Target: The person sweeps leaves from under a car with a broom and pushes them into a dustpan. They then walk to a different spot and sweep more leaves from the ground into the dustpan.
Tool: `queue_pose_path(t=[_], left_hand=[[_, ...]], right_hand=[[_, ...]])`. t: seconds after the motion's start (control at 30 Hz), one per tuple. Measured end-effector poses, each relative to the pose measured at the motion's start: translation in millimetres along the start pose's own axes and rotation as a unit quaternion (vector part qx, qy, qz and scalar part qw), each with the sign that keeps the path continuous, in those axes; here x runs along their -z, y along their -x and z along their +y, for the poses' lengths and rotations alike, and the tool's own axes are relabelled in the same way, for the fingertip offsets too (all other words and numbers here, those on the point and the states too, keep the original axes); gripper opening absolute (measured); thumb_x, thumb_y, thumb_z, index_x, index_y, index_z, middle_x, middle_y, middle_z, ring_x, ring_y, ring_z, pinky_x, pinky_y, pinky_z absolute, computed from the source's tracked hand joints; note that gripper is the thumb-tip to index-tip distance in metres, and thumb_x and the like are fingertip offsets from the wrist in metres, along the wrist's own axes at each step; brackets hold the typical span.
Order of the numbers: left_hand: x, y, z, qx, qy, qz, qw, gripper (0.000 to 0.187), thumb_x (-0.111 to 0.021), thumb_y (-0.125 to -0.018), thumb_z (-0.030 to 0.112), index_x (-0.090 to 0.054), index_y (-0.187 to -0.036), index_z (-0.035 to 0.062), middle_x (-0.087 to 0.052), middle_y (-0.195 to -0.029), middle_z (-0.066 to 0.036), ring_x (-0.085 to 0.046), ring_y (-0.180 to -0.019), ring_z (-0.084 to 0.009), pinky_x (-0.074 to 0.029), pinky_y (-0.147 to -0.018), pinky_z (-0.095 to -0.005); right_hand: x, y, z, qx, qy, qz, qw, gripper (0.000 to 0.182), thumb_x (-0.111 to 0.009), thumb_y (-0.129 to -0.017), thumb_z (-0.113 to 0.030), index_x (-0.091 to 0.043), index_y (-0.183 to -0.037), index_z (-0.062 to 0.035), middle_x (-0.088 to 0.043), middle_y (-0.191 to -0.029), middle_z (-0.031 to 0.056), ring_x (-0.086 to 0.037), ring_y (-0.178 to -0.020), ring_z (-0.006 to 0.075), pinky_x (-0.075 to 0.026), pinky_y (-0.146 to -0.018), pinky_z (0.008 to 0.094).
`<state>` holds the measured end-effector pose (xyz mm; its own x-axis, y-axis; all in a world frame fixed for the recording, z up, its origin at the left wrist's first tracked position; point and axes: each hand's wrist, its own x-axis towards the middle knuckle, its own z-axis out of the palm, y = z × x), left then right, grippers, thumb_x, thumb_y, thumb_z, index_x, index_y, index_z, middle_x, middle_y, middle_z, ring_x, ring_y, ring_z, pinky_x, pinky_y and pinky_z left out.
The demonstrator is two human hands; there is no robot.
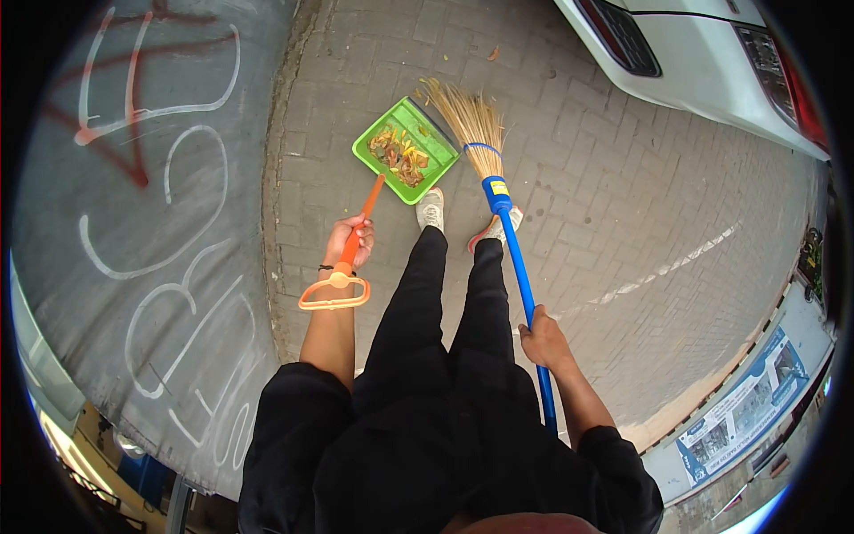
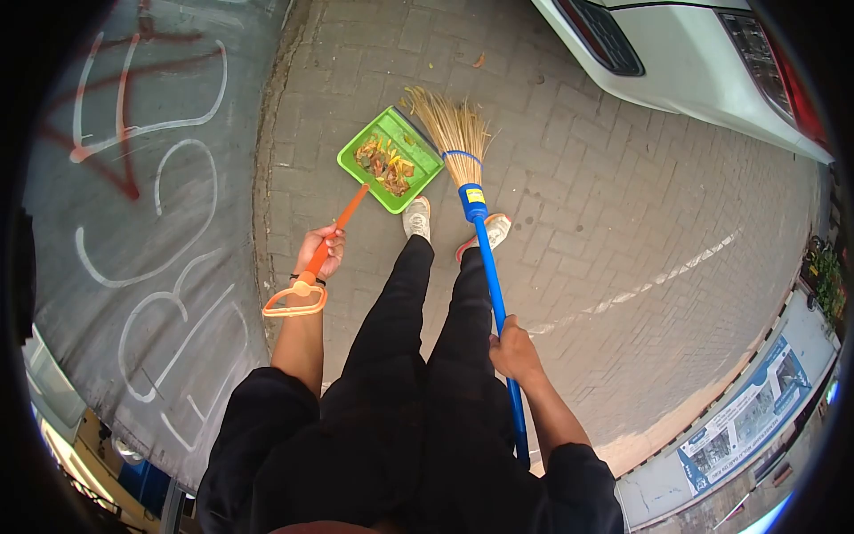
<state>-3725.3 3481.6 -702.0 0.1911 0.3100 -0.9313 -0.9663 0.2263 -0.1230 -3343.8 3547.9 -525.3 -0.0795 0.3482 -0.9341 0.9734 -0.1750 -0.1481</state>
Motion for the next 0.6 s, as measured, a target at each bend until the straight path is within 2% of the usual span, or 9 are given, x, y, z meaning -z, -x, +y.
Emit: queue_pose_path(t=[0.13, 0.23, 0.37, 0.4, 0.5, 0.6], left_hand=[[-9.7, 2.4, -2.6, -0.018, 0.006, 0.013, 1.0, 0.013, -0.045, -0.094, 0.01, -0.04, -0.088, -0.0006, -0.048, -0.073, -0.006, -0.042, -0.044, -0.0054, -0.036, -0.036, -0.016], [-9.3, 11.1, -4.4, -0.018, 0.019, 0.003, 1.0, 0.012, -0.044, -0.094, 0.009, -0.04, -0.089, -0.0004, -0.048, -0.074, -0.007, -0.042, -0.044, -0.0054, -0.036, -0.036, -0.0162], [0.3, 31.2, -7.1, -0.018, 0.031, -0.012, 0.999, 0.011, -0.044, -0.094, 0.009, -0.039, -0.09, -0.0004, -0.048, -0.074, -0.007, -0.042, -0.045, -0.0053, -0.036, -0.036, -0.0163], [4.0, 35.4, -7.5, -0.021, 0.035, -0.018, 0.999, 0.011, -0.044, -0.094, 0.009, -0.039, -0.09, -0.0005, -0.048, -0.074, -0.007, -0.042, -0.045, -0.0054, -0.036, -0.036, -0.0163], [14.5, 39.1, -8.6, -0.034, 0.057, -0.02, 0.998, 0.01, -0.044, -0.093, 0.008, -0.039, -0.09, -0.001, -0.048, -0.074, -0.007, -0.042, -0.045, -0.0057, -0.036, -0.036, -0.0167], [22.0, 36.2, -9.4, -0.043, 0.092, 0.008, 0.995, 0.01, -0.043, -0.093, 0.007, -0.039, -0.089, -0.0018, -0.047, -0.074, -0.008, -0.043, -0.045, -0.0065, -0.036, -0.036, -0.0172]], right_hand=[[12.2, 53.4, -17.3, 0.007, -0.042, -0.103, 0.994, 0.032, -0.058, -0.086, -0.02, -0.046, -0.095, 0.0079, -0.06, -0.08, 0.032, -0.06, -0.081, 0.0469, -0.047, -0.072, 0.0472], [19.1, 69.7, -16.7, 0.017, -0.072, -0.113, 0.991, 0.031, -0.059, -0.086, -0.022, -0.047, -0.093, 0.0067, -0.059, -0.077, 0.0295, -0.06, -0.078, 0.0456, -0.047, -0.069, 0.0454], [58.5, 55.3, -29.2, 0.006, -0.058, -0.024, 0.998, 0.027, -0.059, -0.085, -0.017, -0.047, -0.091, 0.0058, -0.059, -0.075, 0.0291, -0.06, -0.077, 0.0458, -0.046, -0.067, 0.0459], [65.0, 40.0, -25.7, 0.014, -0.047, 0.023, 0.999, 0.026, -0.059, -0.085, -0.015, -0.046, -0.092, 0.0059, -0.059, -0.075, 0.0295, -0.06, -0.077, 0.0461, -0.046, -0.068, 0.0466], [84.8, -29.9, -16.1, 0.046, 0.032, 0.156, 0.986, 0.025, -0.057, -0.084, -0.012, -0.044, -0.094, 0.0076, -0.059, -0.076, 0.0315, -0.06, -0.078, 0.0472, -0.047, -0.069, 0.049], [94.9, -112.1, -26.4, 0.04, 0.055, 0.217, 0.974, 0.026, -0.054, -0.082, -0.009, -0.044, -0.095, 0.0111, -0.06, -0.081, 0.0343, -0.06, -0.082, 0.0476, -0.049, -0.072, 0.0492]])
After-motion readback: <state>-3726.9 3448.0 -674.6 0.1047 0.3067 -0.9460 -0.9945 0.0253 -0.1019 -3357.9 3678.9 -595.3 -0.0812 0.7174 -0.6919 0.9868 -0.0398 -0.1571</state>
